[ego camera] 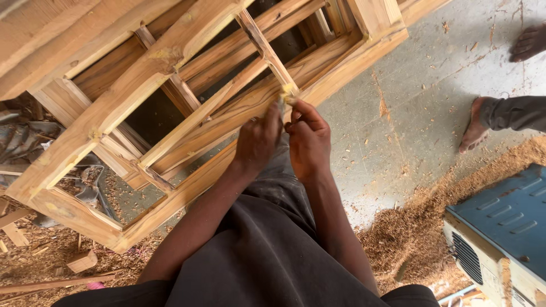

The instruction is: The person sits on the floor and sands a wooden frame using a sanding block. They smooth the edges and surfaces of the frame, occasionally adjusting their position to reach different sections.

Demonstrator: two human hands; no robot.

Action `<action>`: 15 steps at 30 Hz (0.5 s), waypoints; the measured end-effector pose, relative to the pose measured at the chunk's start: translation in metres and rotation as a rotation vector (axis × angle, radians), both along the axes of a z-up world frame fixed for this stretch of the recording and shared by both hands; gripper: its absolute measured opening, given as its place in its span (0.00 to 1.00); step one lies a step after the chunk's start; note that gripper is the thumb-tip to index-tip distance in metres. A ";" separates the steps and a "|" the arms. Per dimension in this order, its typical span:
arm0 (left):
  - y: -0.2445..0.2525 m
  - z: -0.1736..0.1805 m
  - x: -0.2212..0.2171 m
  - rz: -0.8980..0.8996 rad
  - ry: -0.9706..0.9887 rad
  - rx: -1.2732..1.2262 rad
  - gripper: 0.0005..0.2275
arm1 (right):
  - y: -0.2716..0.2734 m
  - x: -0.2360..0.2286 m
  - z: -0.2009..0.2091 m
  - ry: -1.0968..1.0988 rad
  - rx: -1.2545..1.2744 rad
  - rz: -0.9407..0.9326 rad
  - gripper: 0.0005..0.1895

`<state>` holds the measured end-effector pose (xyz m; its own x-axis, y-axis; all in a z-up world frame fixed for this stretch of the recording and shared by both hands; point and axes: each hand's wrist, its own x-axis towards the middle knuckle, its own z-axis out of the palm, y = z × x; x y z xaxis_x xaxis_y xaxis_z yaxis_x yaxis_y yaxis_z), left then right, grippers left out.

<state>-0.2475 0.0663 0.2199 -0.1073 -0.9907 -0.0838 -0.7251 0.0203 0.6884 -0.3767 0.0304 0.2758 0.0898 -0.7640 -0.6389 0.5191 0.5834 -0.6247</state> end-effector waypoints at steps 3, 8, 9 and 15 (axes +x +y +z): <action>-0.021 -0.025 0.032 0.307 0.015 0.053 0.16 | -0.013 -0.001 -0.018 -0.199 0.075 -0.128 0.25; -0.088 -0.081 0.141 0.361 -0.261 -0.330 0.08 | -0.053 -0.002 -0.068 -0.206 0.055 -0.118 0.40; -0.103 -0.092 0.158 0.289 -0.278 -0.339 0.07 | -0.068 0.002 -0.084 -0.175 0.022 -0.087 0.42; -0.150 -0.158 0.187 0.293 -0.308 -0.302 0.09 | -0.178 0.025 -0.213 1.192 -0.593 0.393 0.54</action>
<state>-0.0610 -0.0840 0.0615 0.1629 -0.9603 0.2265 -0.8980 -0.0492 0.4372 -0.3516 -0.1474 0.0627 -0.0046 -0.9973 -0.0736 -0.6312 0.0600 -0.7733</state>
